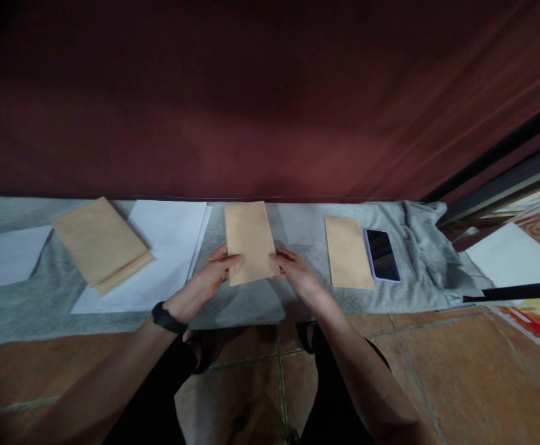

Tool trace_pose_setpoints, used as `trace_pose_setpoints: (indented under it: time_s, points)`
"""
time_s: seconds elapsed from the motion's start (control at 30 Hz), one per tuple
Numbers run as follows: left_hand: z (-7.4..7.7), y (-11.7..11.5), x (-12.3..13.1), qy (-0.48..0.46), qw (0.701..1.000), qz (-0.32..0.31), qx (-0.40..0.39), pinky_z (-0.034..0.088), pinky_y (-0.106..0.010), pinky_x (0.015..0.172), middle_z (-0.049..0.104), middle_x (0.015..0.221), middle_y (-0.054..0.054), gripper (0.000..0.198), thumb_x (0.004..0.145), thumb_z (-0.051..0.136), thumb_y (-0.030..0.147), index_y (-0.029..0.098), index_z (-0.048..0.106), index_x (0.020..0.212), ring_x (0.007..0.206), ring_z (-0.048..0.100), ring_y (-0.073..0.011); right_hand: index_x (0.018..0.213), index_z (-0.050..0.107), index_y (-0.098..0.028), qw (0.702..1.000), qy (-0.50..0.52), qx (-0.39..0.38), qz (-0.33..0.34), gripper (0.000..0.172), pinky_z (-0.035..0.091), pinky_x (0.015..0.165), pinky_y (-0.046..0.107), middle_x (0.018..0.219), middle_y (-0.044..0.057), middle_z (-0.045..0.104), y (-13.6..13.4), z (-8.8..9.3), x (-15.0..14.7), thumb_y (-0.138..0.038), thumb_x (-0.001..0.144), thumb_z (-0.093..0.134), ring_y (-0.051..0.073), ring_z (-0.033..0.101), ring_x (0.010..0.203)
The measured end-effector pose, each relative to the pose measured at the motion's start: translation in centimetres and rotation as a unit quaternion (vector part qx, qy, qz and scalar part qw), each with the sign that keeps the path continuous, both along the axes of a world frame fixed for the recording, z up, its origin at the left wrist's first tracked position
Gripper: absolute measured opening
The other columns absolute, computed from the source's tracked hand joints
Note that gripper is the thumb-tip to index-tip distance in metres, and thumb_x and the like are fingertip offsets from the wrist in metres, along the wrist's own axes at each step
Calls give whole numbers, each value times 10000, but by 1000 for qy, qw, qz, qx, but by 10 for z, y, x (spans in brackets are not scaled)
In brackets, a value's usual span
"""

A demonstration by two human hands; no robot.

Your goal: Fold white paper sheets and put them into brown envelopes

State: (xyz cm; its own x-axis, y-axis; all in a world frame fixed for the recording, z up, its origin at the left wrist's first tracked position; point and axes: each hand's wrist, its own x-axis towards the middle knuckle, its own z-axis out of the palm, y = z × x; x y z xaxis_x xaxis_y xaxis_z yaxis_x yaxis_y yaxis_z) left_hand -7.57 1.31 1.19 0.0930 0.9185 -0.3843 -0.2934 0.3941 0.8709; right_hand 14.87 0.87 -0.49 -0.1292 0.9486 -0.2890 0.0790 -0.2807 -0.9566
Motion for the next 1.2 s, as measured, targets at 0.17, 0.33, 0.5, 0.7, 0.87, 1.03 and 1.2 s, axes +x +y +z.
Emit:
trace_pose_setpoints:
  time_s: [0.17,0.33,0.5,0.7,0.87,1.03,1.2]
  points:
    - [2,2,6,12,999,19,23,568,-315,741,801,1038,-60,495,620,879,334,200,721,1070,890,735,-229,958,734,-211,993,91,-73,8,392,638,701,329,1009,58,778,-7,8,1,-505,708,807,206,732,797]
    - [6,1,9,9,999,-21,29,560,-329,776,780,928,-50,487,705,872,426,204,677,1091,844,740,-206,927,714,-226,998,21,-19,-50,384,634,707,307,922,29,763,-3,21,40,-515,689,800,198,702,820]
    - [4,3,8,36,998,-30,36,546,-332,771,781,888,-48,467,718,855,410,203,681,1099,818,746,-205,933,692,-212,981,-37,64,-178,429,629,654,286,899,27,744,-12,33,115,-550,682,775,189,703,809]
    - [-2,3,8,61,997,-30,45,542,-311,744,780,861,-46,421,730,819,371,196,684,1089,787,733,-187,879,627,-212,939,-160,54,-301,321,632,639,318,788,1,671,-25,30,171,-469,700,697,157,648,671]
    - [-3,4,10,77,995,-31,54,544,-305,705,772,837,-38,391,727,807,357,199,693,1066,762,726,-186,967,680,-197,919,-247,36,-305,228,600,680,327,821,42,699,-40,26,179,-333,790,635,215,685,760]
    - [-4,4,12,97,992,-40,65,544,-287,683,764,814,-29,350,721,802,353,202,709,1023,741,715,-175,1281,679,-180,785,-582,-12,-214,371,551,823,359,1121,149,731,-52,30,173,-229,940,542,281,726,972]
    - [-7,6,13,114,989,-55,71,548,-283,677,756,801,-29,307,721,798,362,201,723,972,726,703,-171,1345,642,-198,715,-685,-67,-126,362,535,757,340,1156,144,695,-61,37,160,-267,1029,478,271,745,927]
